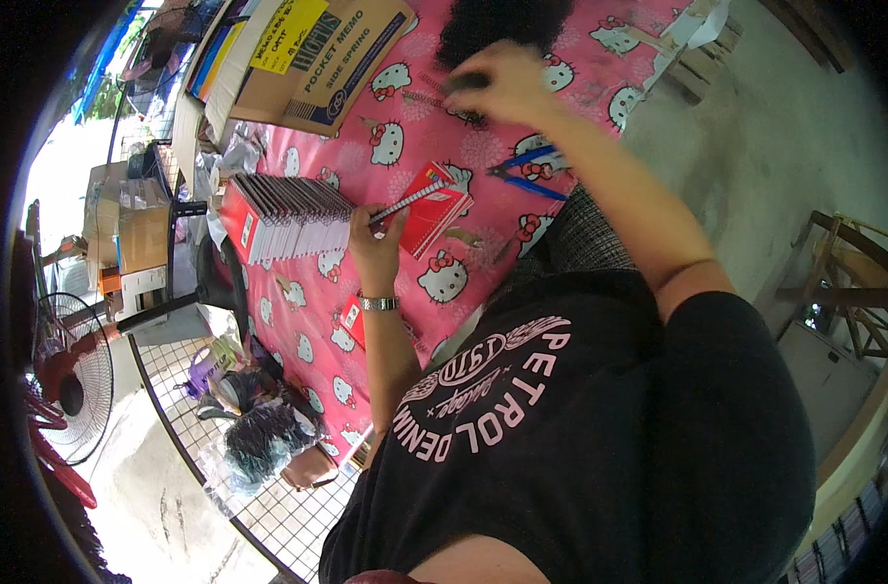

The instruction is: The person organizes stacks of red pocket memos on a table, aligning individual memos by hand and stacking them together.

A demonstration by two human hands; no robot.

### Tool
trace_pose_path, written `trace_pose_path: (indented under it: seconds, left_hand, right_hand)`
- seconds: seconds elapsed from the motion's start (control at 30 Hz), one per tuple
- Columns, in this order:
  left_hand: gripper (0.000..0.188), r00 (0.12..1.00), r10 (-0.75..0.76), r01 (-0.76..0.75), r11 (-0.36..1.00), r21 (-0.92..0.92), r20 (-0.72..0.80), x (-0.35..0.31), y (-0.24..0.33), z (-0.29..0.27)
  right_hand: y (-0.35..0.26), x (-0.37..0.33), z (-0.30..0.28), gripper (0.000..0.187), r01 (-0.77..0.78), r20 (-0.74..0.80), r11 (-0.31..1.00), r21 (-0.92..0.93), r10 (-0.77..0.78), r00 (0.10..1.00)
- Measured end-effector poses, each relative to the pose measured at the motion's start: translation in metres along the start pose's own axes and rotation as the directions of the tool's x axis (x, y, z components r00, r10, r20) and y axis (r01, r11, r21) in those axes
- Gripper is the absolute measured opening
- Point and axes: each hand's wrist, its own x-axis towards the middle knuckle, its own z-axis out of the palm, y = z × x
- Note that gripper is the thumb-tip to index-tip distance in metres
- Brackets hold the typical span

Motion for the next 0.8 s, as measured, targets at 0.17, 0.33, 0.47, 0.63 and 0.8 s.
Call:
trace_pose_path:
  seconds: [0.17,0.33,0.47,0.63,0.8]
  left_hand:
    - [0.021,0.977,-0.213,0.198,0.924,-0.326,-0.010,0.005,-0.001,0.006]
    - [0.018,0.961,-0.276,0.233,0.816,-0.529,-0.002,-0.009,-0.007,0.002]
    - [0.022,0.943,-0.334,0.311,0.856,-0.413,0.018,-0.014,-0.009,0.001]
    - [0.021,0.961,-0.237,0.125,0.834,-0.538,-0.144,-0.021,-0.001,0.013]
    - [0.017,0.963,-0.252,0.180,0.866,-0.466,-0.097,-0.025,-0.012,0.013]
  right_hand:
    - [0.100,-0.054,-0.034,0.059,-0.362,-0.345,0.776,-0.516,0.198,0.917]
    - [0.026,-0.099,-0.027,0.053,-0.023,0.023,0.917,-0.397,0.035,0.999]
    - [-0.010,-0.132,-0.011,0.040,0.186,0.357,0.885,-0.427,-0.024,0.934]
    - [-0.039,-0.125,0.002,0.025,0.059,0.343,0.998,0.011,-0.059,0.937]
    - [-0.086,-0.108,0.032,0.031,-0.055,0.258,0.774,0.631,-0.142,0.956]
